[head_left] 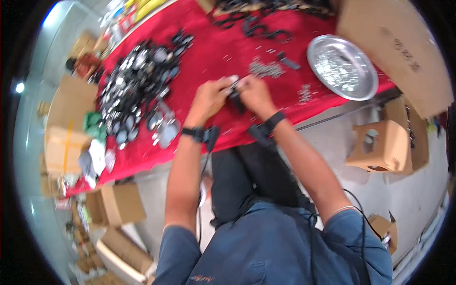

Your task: Assembling small plastic and metal components at a workstation.

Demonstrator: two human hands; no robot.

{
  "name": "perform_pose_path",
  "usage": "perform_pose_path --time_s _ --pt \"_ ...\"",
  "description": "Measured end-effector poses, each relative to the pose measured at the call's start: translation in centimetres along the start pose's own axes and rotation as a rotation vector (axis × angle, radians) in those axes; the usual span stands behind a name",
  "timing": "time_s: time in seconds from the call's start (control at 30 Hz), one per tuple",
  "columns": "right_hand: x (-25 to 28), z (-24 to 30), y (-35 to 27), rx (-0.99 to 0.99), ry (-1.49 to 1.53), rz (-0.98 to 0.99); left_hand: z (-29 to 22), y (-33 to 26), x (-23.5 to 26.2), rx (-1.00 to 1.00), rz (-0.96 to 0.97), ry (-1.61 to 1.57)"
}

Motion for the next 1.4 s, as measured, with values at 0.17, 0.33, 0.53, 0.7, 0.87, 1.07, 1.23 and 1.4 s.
perform_pose_path --time_s 0.17,0.33,0.53,0.7,0.87,1.07,1.23,1.4 --pt "-2.0 -1.5 -0.2 -0.105 0.169 0.088 -0.9 -1.6 1.3 0.225 0.028 -0.075" --pt "-1.9 -0.4 -0.8 -0.147 0.227 0.121 -1.7 -2.3 1.7 0.274 -0.009 0.003" --pt "-1.6 -0.3 -0.9 -0.146 0.235 0.112 -2.1 -2.2 1.5 0.316 -0.035 0.013" --pt "-1.9 -1.0 -0.6 -0.107 0.158 0.089 -1.7 -1.9 1.1 0.271 -0.074 0.017" --pt "-1.6 -0.5 -0.8 -0.102 0.124 0.090 -2.0 -1.9 1.0 0.348 -0.067 -0.013" --pt "-1.6 -0.3 -0.8 -0.083 0.108 0.082 -2.5 -1.8 0.9 0.295 -0.111 0.025" --pt "-1.8 -1.1 -0.7 -0.145 0.242 0.089 -2.6 -2.1 1.1 0.307 -0.104 -0.009" --pt "-1.8 -1.0 -0.6 -0.074 0.133 0.106 -2.7 -2.3 1.1 0.294 -0.110 -0.014"
Point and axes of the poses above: each hand's wrist, its own y-axis towards the middle knuckle, its own x-axis out of the back of the hand, z = x × y, the point moved 3 cm from there along y, towards the middle knuckle, and after that the axes turned 7 degrees about x, right-handed, at the moved point
